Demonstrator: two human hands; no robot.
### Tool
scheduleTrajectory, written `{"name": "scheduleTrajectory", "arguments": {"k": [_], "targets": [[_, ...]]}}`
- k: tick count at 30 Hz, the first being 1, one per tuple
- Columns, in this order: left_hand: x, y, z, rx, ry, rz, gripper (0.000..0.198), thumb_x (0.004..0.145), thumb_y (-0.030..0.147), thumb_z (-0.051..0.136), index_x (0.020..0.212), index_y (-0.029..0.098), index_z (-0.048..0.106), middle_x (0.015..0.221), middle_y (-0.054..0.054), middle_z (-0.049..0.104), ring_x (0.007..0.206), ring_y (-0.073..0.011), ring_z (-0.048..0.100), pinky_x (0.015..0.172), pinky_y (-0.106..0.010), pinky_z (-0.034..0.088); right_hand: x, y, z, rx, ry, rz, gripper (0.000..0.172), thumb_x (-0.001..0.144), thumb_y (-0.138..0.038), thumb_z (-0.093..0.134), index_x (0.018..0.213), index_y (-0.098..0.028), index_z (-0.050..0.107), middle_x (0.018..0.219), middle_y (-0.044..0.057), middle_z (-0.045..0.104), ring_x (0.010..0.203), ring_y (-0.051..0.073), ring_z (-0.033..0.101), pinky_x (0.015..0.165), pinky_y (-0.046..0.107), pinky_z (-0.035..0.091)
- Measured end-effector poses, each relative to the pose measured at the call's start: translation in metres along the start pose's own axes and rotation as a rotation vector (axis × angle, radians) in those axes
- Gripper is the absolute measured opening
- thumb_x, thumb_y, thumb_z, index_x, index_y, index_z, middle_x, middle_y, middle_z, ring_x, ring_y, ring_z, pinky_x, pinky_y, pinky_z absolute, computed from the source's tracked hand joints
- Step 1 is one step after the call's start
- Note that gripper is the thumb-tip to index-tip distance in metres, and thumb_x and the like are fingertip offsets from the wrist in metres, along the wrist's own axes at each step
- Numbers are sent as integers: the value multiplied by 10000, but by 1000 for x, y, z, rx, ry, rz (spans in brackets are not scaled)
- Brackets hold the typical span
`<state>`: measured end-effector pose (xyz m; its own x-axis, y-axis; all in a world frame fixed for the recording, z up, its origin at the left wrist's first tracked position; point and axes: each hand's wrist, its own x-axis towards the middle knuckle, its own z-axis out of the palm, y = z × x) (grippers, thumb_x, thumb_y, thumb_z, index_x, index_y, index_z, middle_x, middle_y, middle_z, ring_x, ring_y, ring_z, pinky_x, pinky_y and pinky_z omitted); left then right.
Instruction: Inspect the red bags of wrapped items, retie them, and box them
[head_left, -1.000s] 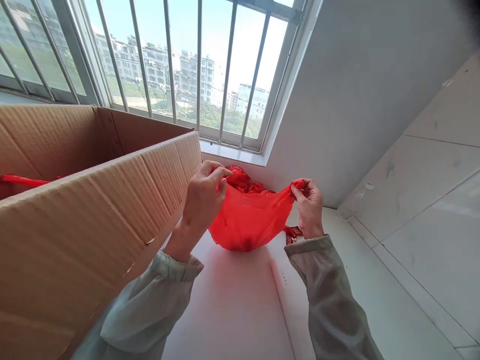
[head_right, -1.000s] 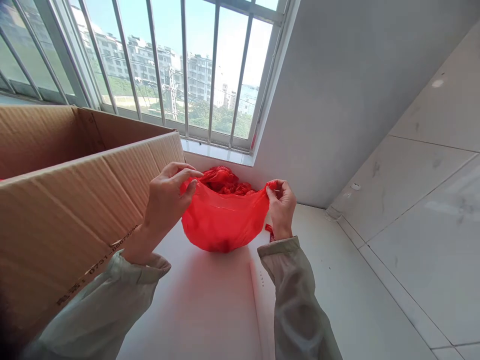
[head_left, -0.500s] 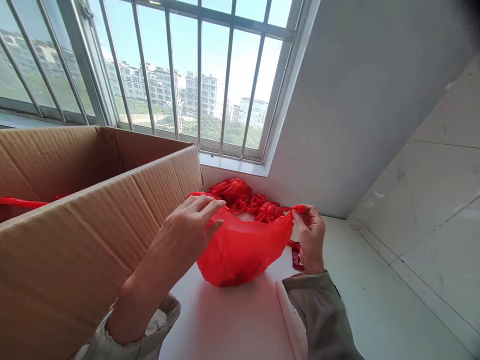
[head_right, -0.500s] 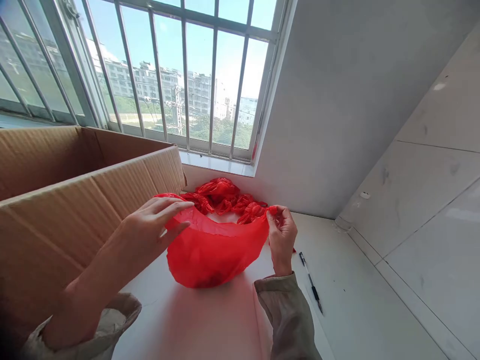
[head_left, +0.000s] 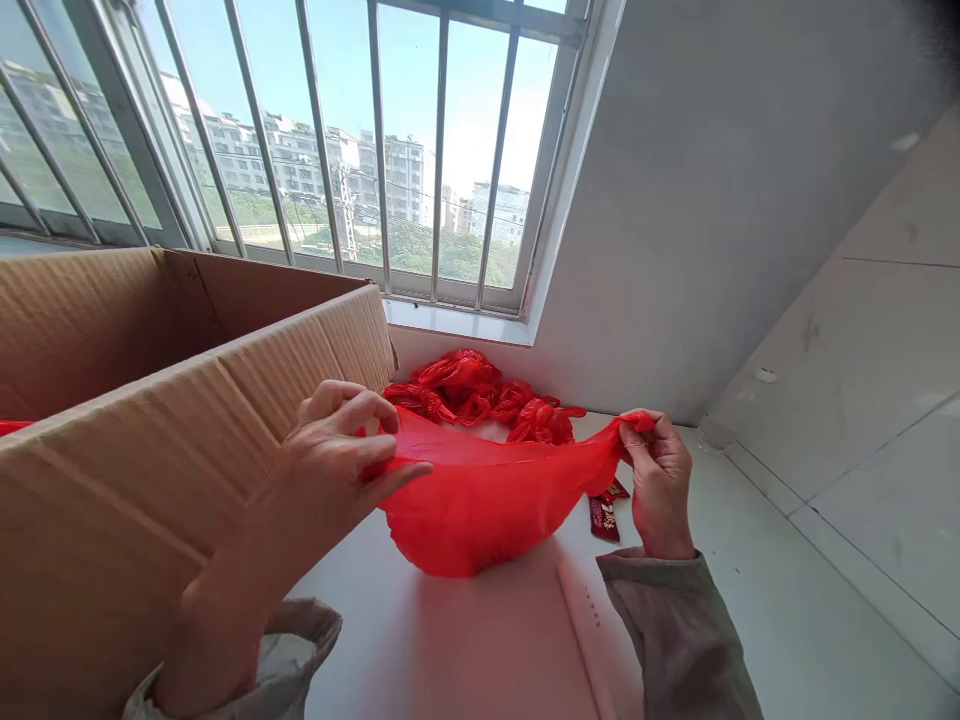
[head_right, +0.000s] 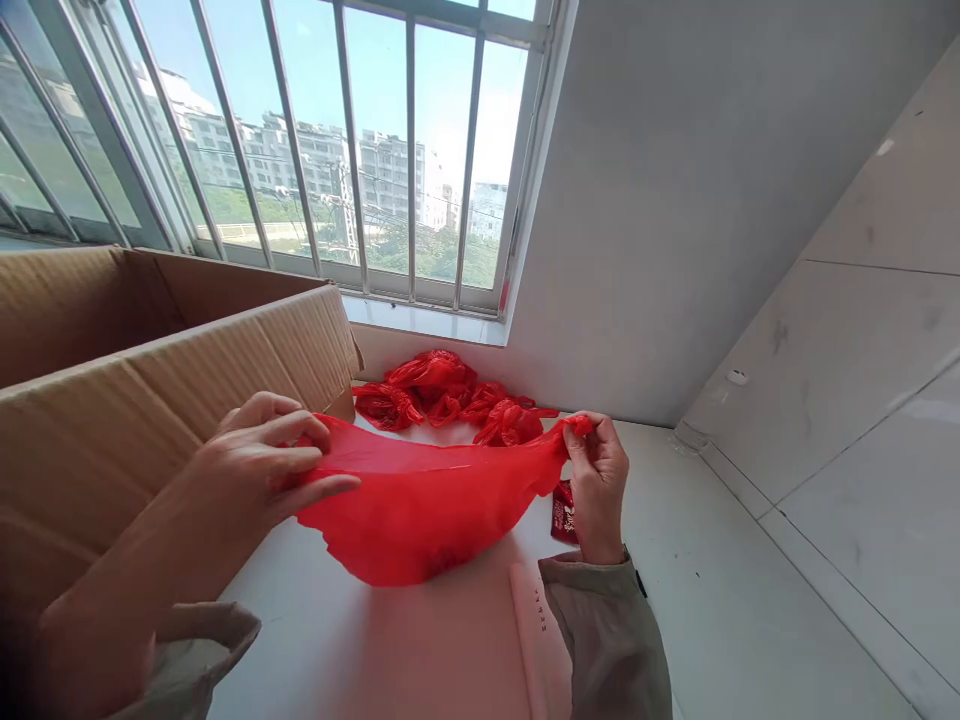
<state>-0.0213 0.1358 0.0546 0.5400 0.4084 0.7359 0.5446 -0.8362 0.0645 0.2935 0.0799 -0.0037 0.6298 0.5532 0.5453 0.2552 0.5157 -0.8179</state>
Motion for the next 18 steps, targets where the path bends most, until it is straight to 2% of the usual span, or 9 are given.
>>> {"name": "scheduleTrajectory", "arguments": {"k": [2,4,5,7,9,11,14,16,18], "targets": [[6,1,0,30,90,-50,394,831,415,651,529,207,508,933,-38,591,931,-251,501,762,-383,471,-1,-2,2,30,-22,44,196,768,-357,676,804,-193,575,771,-28,542,670,96,467,602,200,393],[9,0,6,-22,192,-219,281,806,407,674,666,205,537,1099,-62,539,994,-271,521,771,-408,492,-4,-7,4,53,-75,80,177,774,-346,676,801,-197,583,760,-31,551,657,92,471,589,194,392],[9,-1,11,-92,192,-304,250,789,426,687,800,212,559,1153,-77,516,1006,-275,544,767,-417,510,-5,-10,6,61,-105,92,168,777,-341,675,802,-200,587,757,-33,558,653,90,477,588,192,396],[6,-6,23,-263,137,-413,569,731,495,725,1163,231,466,1273,-125,459,1065,-298,564,781,-440,539,-8,-13,8,68,-151,105,159,779,-336,676,808,-204,593,753,-33,571,656,91,493,592,192,406],[1,-13,34,-390,44,-427,972,639,553,782,1377,245,230,1388,-183,369,1190,-345,505,855,-478,528,-9,-12,10,63,-158,113,169,769,-340,684,811,-202,597,753,-29,583,667,97,510,601,199,418],[-5,-19,40,-435,-57,-386,1137,575,576,813,1429,253,136,1447,-208,303,1265,-377,433,928,-514,487,-8,-9,10,61,-121,124,190,749,-347,701,804,-197,597,757,-23,591,675,103,522,613,209,430],[-11,-27,43,-502,-204,-281,1020,565,586,810,1393,246,321,1366,-181,441,1209,-367,493,918,-484,502,-4,-5,5,76,-70,158,237,735,-371,717,852,-200,602,821,0,614,733,120,560,663,235,467],[-13,-31,45,-570,-283,-238,866,559,554,825,1291,237,487,1237,-145,558,1124,-347,554,882,-439,528,-2,-6,-1,69,-148,210,352,736,-409,719,1008,-218,604,988,44,633,868,156,599,728,270,497],[-14,-32,50,-667,-372,-237,764,542,510,845,1200,232,575,1129,-115,621,1058,-335,586,850,-418,541,-1,-10,-7,43,-310,277,527,711,-431,742,1170,-249,560,1202,84,584,1014,201,599,787,318,517]]}}
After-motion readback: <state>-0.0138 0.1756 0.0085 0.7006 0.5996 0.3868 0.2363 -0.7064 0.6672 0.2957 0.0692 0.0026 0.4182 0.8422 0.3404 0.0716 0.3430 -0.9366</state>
